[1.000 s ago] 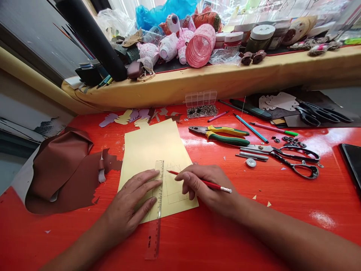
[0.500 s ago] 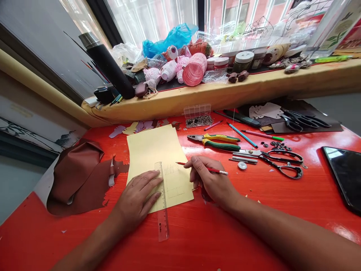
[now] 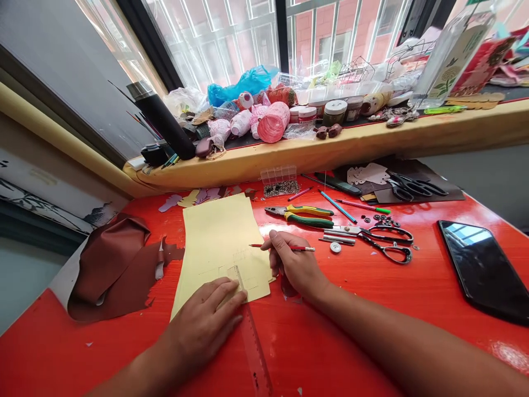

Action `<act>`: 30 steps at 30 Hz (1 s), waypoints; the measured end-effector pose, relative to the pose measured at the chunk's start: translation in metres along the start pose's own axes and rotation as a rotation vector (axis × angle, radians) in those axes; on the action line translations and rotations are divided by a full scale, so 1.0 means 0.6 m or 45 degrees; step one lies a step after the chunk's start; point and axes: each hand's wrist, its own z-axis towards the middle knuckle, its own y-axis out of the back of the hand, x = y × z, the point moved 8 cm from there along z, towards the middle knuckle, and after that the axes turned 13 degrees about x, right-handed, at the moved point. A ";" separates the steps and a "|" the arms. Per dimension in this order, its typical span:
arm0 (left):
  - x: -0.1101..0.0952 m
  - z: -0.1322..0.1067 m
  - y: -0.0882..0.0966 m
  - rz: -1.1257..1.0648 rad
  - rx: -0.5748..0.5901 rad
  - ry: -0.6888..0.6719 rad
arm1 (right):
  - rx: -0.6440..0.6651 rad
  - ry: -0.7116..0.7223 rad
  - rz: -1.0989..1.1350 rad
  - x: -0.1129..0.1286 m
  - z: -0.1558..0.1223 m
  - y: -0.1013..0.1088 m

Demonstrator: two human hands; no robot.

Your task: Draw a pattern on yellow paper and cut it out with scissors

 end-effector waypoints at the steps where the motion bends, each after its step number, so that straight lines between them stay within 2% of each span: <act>1: -0.010 0.003 -0.001 0.015 0.016 -0.029 | -0.006 -0.004 -0.007 -0.001 0.000 0.001; 4: -0.036 0.016 -0.001 0.029 0.018 -0.120 | -0.017 -0.013 -0.009 -0.003 -0.001 0.001; 7: -0.044 0.028 0.002 -0.028 -0.032 -0.154 | -0.023 -0.014 -0.003 -0.007 -0.001 0.002; 12: -0.035 0.035 0.003 -0.121 -0.029 -0.130 | -0.008 -0.063 -0.007 -0.015 0.001 0.002; 22: -0.015 0.016 0.005 -0.139 -0.009 -0.096 | 0.040 -0.146 -0.028 -0.021 0.009 0.006; 30: -0.013 0.012 0.006 -0.143 -0.036 -0.130 | 0.070 -0.123 -0.035 -0.011 0.012 0.001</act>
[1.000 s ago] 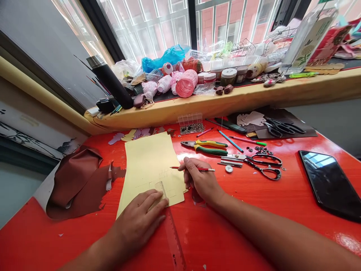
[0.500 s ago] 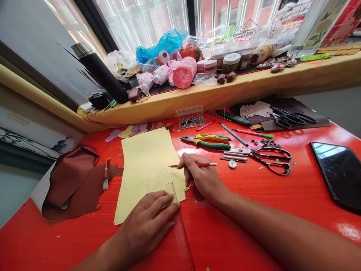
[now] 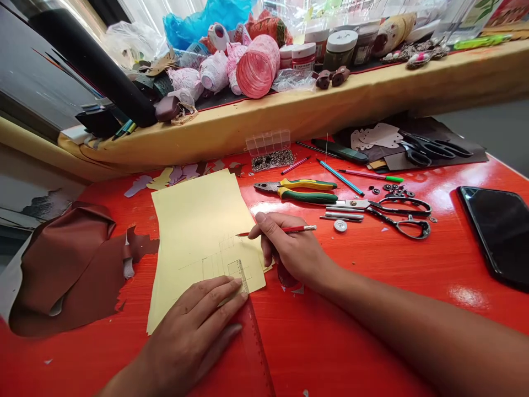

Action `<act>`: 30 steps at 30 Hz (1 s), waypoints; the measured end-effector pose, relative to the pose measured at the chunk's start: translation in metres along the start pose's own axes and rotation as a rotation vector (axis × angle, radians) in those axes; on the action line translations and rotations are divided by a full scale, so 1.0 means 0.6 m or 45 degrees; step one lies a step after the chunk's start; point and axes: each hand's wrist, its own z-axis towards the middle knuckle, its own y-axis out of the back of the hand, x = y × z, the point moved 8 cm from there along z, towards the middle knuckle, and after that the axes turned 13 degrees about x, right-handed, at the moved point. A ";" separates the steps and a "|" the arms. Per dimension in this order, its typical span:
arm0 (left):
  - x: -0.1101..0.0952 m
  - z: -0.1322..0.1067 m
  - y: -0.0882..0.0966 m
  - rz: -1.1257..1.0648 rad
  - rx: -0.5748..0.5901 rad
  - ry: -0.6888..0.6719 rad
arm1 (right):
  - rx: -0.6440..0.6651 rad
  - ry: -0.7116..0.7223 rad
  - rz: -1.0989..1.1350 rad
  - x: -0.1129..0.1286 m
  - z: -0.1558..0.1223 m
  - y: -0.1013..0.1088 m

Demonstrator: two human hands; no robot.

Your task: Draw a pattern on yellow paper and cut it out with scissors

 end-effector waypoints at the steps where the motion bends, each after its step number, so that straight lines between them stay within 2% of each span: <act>1: -0.001 -0.001 0.000 0.001 0.004 -0.008 | 0.003 0.000 -0.015 0.000 0.000 0.000; 6: 0.001 -0.004 0.000 -0.051 0.027 -0.018 | 0.041 -0.008 -0.082 -0.004 -0.002 -0.003; 12: 0.025 -0.005 -0.007 -0.162 0.071 0.020 | 0.082 -0.018 -0.091 -0.007 -0.002 -0.007; 22: 0.047 -0.009 -0.023 -0.326 0.120 0.010 | 0.070 0.020 -0.088 0.002 -0.002 -0.008; 30: 0.057 -0.009 -0.026 -0.438 0.110 0.027 | 0.052 -0.035 -0.053 -0.005 -0.005 -0.007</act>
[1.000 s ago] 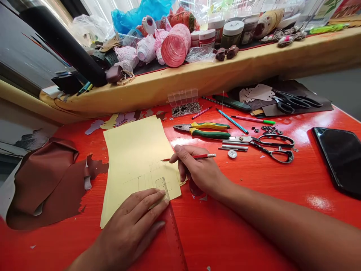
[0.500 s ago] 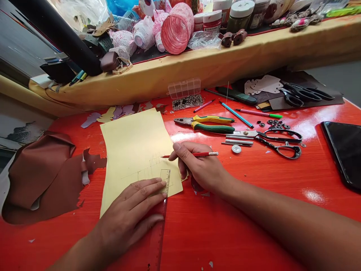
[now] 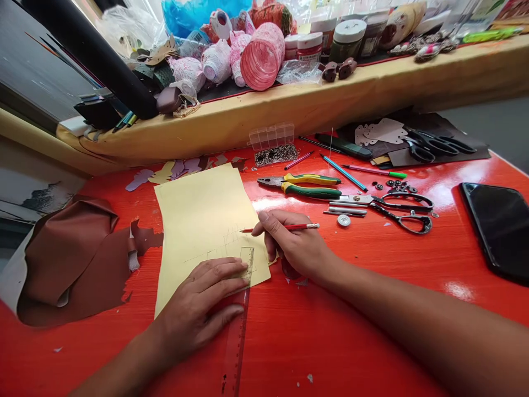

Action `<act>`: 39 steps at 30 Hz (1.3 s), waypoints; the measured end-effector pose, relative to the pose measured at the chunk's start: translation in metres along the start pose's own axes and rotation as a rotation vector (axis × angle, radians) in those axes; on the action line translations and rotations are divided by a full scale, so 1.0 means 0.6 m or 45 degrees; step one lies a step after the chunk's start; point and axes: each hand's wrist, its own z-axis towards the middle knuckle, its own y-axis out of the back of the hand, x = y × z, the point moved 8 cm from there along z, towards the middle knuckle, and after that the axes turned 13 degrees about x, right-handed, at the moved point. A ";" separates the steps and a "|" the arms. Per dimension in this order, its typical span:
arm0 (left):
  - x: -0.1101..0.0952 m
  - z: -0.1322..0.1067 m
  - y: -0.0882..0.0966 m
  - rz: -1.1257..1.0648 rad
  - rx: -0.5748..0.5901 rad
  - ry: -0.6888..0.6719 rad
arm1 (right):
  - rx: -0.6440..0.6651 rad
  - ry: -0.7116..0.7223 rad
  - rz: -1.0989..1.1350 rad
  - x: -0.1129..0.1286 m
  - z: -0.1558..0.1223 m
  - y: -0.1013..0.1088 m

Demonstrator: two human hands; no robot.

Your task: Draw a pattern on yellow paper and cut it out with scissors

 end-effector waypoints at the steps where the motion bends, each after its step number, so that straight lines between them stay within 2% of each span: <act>1: 0.001 0.001 0.000 0.005 -0.005 0.001 | -0.011 0.006 -0.006 0.000 0.000 0.001; 17: 0.000 -0.002 0.003 -0.019 -0.112 -0.038 | -0.227 0.107 -0.045 0.013 -0.009 0.003; 24: -0.002 -0.002 0.006 -0.024 -0.111 -0.059 | -0.288 0.067 -0.012 0.021 -0.051 -0.010; 28: -0.002 -0.003 0.007 -0.044 -0.113 -0.063 | -0.320 0.138 -0.007 0.030 -0.087 -0.013; 31: 0.000 -0.004 0.005 -0.050 -0.110 -0.056 | -0.382 0.184 0.002 0.021 -0.108 -0.011; 39: 0.002 -0.004 0.006 -0.069 -0.118 -0.034 | -0.398 0.182 0.045 -0.001 -0.115 -0.003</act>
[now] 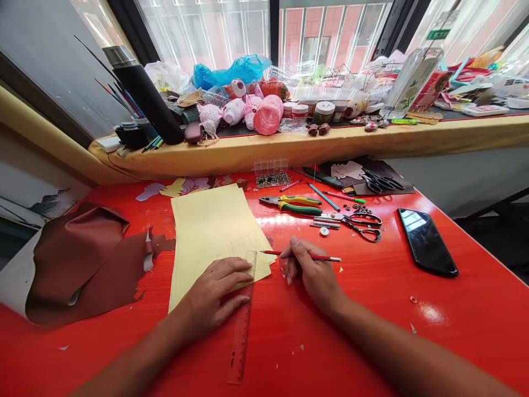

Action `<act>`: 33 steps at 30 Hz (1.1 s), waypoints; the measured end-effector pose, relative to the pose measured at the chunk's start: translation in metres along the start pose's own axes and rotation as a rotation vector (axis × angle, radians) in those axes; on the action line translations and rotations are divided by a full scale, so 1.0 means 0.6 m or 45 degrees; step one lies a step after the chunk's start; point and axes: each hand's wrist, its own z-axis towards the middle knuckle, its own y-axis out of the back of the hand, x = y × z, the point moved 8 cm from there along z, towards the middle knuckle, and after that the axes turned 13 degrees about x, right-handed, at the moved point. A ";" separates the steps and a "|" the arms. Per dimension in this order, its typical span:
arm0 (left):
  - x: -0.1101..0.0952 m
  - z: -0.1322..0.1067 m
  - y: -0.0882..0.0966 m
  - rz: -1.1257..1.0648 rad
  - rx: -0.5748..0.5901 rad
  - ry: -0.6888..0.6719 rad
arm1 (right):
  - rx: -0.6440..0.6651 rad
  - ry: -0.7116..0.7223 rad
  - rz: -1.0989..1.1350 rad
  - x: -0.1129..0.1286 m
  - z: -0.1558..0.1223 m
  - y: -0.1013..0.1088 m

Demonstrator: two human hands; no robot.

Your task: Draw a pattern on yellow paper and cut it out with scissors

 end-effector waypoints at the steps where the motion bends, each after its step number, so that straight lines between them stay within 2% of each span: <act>1: 0.000 0.000 0.000 0.000 -0.001 0.000 | 0.010 -0.012 0.005 -0.002 0.001 0.000; 7: 0.003 0.001 -0.002 0.004 0.004 0.015 | 0.109 -0.038 -0.019 -0.007 0.005 -0.010; 12: 0.004 0.003 -0.005 -0.001 0.044 0.027 | 0.079 -0.074 0.018 -0.012 0.003 0.000; 33: 0.004 0.004 -0.003 0.010 0.068 0.030 | 0.201 -0.081 -0.102 0.003 0.001 -0.005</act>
